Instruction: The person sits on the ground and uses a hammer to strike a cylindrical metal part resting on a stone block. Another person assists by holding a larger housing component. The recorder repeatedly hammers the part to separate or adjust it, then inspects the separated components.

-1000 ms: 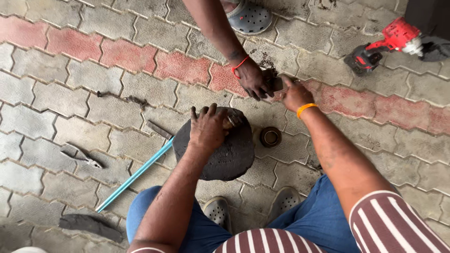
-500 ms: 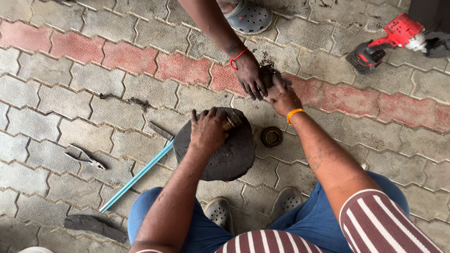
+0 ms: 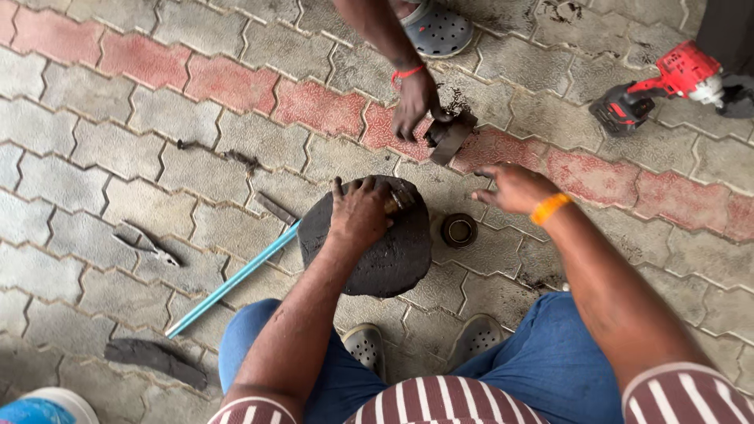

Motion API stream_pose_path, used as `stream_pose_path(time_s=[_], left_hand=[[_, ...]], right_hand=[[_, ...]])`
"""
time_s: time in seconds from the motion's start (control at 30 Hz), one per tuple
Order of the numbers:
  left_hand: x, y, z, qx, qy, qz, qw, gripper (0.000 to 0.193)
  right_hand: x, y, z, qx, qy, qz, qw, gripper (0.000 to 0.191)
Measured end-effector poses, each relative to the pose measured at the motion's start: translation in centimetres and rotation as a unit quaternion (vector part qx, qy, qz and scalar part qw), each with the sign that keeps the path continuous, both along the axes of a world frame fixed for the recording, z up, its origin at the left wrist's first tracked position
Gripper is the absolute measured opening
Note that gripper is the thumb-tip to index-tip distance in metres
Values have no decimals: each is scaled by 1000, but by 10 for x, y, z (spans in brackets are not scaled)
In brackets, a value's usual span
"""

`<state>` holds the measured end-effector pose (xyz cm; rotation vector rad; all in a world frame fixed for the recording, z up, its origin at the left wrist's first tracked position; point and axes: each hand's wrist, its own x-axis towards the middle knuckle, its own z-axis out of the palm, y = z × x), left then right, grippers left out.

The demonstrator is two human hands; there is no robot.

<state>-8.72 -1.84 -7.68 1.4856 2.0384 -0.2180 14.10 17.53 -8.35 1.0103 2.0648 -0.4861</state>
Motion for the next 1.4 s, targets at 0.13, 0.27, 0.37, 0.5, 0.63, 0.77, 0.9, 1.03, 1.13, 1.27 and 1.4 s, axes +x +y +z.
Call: stream_pose_path(time_s=[0.13,0.27,0.37,0.5,0.63,0.77,0.9,1.03,1.13,1.27,1.4], left_hand=[[1,1,2,10,-11,17,1000,76],[2,5,-2,-6,-15,17,1000,75],[3,8,-6,9,-14,11,1000,72],[5,8,-8,27,-6,15,1000,75],[6,10,-4,15,-2,8,1000,76],[6,9,1,2,11,5,1000,77],[4,6,4,-10,-18,15,1000,68],[3,3,6,-9,-8,12,1000,71],[3,2,6,-10,-10,12,1000,72],[3,-1,4,-20,-9,1,1000,75],[2,-2,3,-8,-4,-5,1000,76]], right_hand=[[35,-47,75,92,359,108,922,63],[47,-80,71,10,363,106,926,65],[40,-80,26,-84,105,83,987,73],[43,-71,-19,-58,13,164,985,73],[48,-71,-28,-97,128,122,979,74],[42,-74,-23,-89,130,107,982,72],[39,-74,-17,-91,141,131,977,70],[38,-76,-12,-93,158,127,975,68],[33,-80,-6,-96,159,125,975,66],[27,-85,2,-104,100,101,984,67],[24,-87,4,-106,82,94,987,69]])
